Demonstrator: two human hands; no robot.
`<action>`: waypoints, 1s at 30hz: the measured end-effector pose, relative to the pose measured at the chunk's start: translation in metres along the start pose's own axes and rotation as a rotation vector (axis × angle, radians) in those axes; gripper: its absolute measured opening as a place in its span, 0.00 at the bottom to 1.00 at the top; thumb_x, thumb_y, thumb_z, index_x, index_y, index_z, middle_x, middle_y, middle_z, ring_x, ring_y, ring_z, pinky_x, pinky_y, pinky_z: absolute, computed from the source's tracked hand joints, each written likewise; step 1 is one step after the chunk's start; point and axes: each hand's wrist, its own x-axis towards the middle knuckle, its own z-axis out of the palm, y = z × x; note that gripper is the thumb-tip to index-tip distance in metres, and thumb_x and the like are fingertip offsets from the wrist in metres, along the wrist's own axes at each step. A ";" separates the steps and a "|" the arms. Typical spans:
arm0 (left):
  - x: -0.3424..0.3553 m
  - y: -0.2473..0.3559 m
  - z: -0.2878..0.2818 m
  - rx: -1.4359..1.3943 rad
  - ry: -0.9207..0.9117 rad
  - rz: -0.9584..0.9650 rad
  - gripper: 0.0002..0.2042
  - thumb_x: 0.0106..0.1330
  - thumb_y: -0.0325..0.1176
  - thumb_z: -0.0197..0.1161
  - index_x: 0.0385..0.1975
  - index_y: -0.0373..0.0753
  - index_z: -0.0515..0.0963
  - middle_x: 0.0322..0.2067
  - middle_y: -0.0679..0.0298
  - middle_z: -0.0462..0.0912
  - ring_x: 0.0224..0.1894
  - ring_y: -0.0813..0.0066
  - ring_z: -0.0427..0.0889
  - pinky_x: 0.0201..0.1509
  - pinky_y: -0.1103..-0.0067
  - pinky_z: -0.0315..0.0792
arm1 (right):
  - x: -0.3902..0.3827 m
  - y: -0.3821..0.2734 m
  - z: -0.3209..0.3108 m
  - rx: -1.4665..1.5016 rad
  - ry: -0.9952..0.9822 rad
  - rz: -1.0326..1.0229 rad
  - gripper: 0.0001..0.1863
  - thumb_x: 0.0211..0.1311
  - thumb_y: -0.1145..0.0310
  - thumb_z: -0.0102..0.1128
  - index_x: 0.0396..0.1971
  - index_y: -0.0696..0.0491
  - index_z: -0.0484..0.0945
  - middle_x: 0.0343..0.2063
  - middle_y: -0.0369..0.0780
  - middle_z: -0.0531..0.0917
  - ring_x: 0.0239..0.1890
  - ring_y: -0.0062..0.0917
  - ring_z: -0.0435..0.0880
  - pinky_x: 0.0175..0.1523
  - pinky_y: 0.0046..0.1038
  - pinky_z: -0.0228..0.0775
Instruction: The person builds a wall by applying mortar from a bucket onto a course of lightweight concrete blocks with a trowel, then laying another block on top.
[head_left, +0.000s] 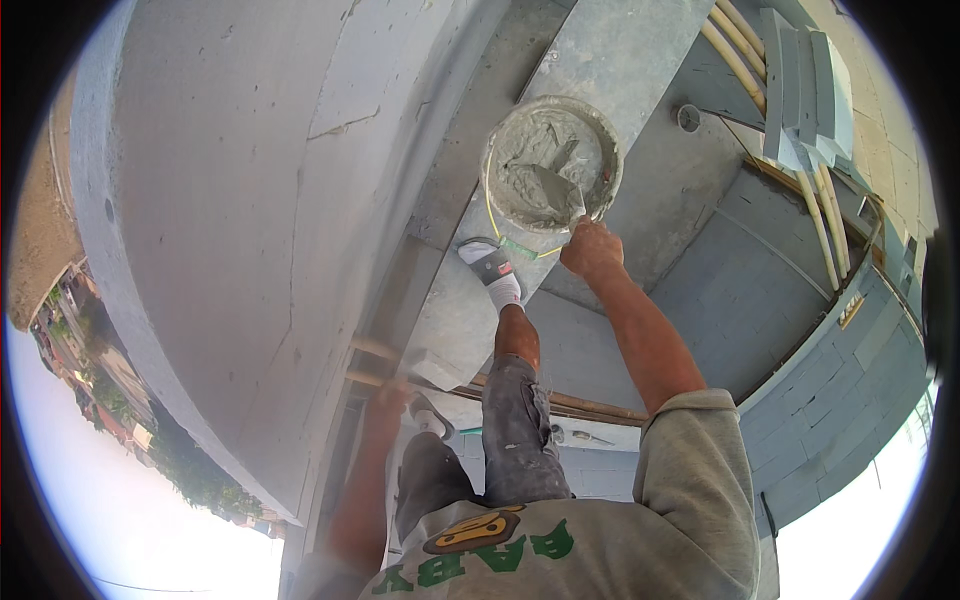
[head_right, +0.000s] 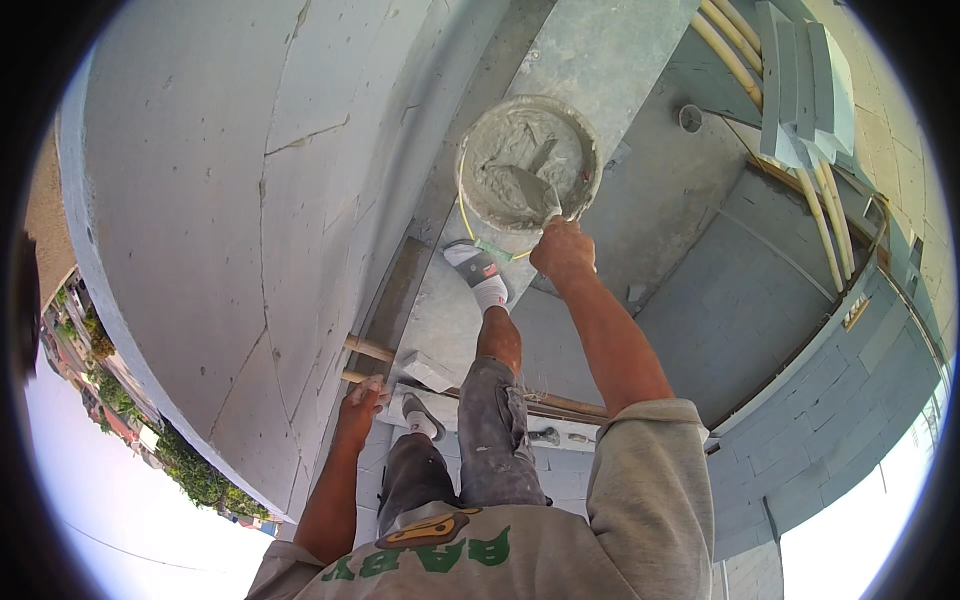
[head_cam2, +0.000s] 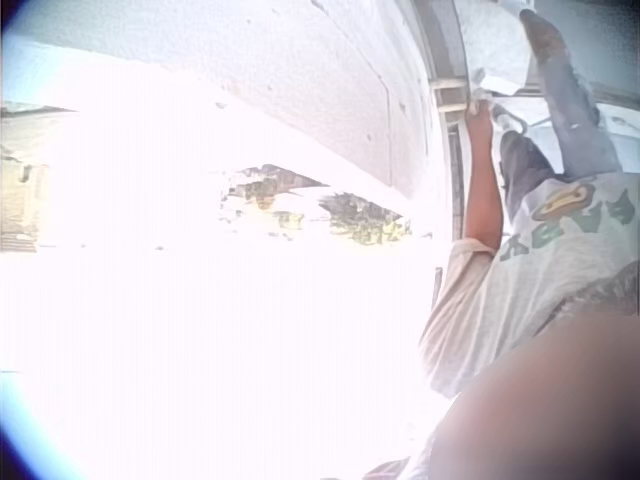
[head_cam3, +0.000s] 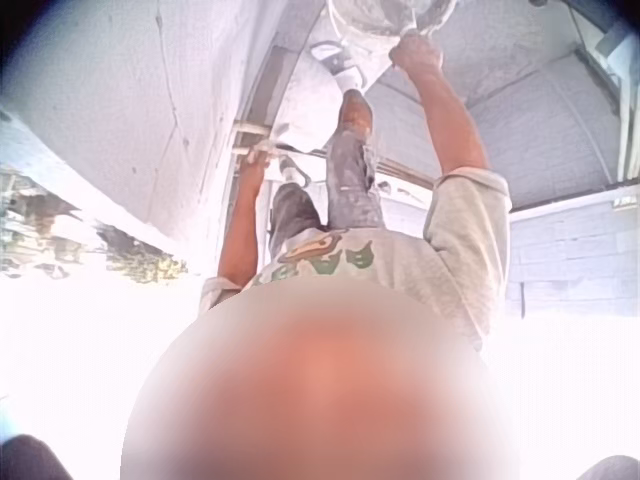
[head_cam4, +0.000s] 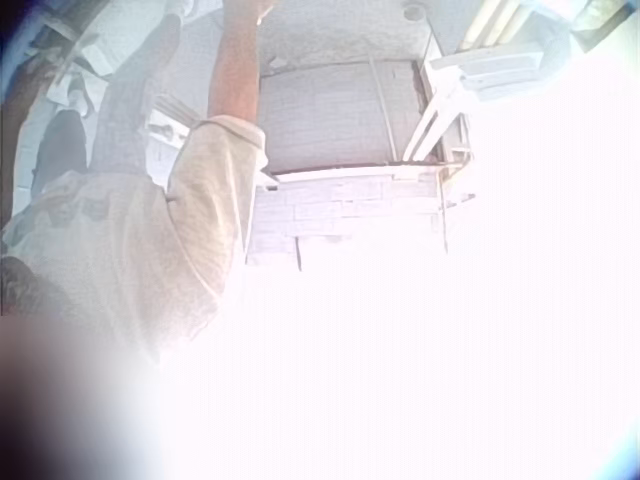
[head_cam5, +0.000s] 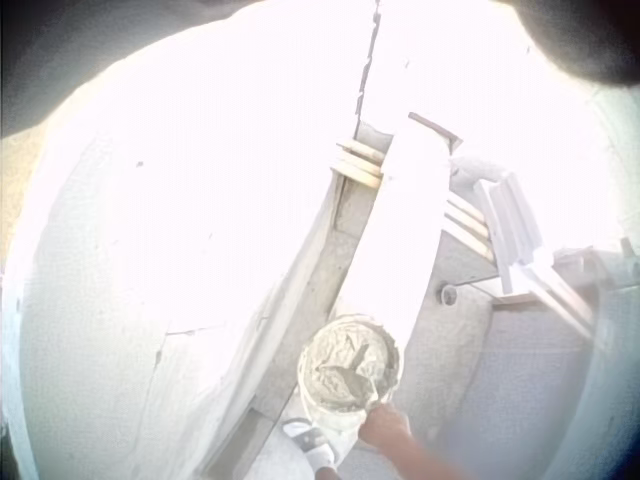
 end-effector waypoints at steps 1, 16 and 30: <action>-0.002 0.004 0.003 -0.004 -0.012 -0.007 0.22 0.67 0.48 0.55 0.55 0.39 0.72 0.44 0.63 0.81 0.46 0.74 0.79 0.50 0.77 0.69 | -0.002 -0.004 0.005 0.013 -0.019 -0.012 0.22 0.57 0.65 0.52 0.50 0.60 0.69 0.49 0.50 0.77 0.51 0.39 0.79 0.54 0.34 0.72; 0.016 0.000 0.008 0.054 0.062 0.000 0.20 0.68 0.45 0.54 0.52 0.38 0.74 0.40 0.61 0.82 0.41 0.73 0.80 0.46 0.78 0.70 | 0.104 -0.007 -0.083 -0.388 -0.030 -0.409 0.20 0.51 0.63 0.59 0.45 0.54 0.79 0.45 0.45 0.81 0.50 0.36 0.80 0.54 0.33 0.73; 0.020 0.018 0.017 0.102 -0.013 -0.040 0.23 0.68 0.47 0.55 0.55 0.38 0.72 0.45 0.61 0.80 0.47 0.73 0.79 0.51 0.77 0.68 | 0.067 0.091 0.016 0.216 0.177 -0.315 0.24 0.46 0.55 0.65 0.43 0.52 0.77 0.38 0.48 0.82 0.45 0.41 0.80 0.50 0.38 0.72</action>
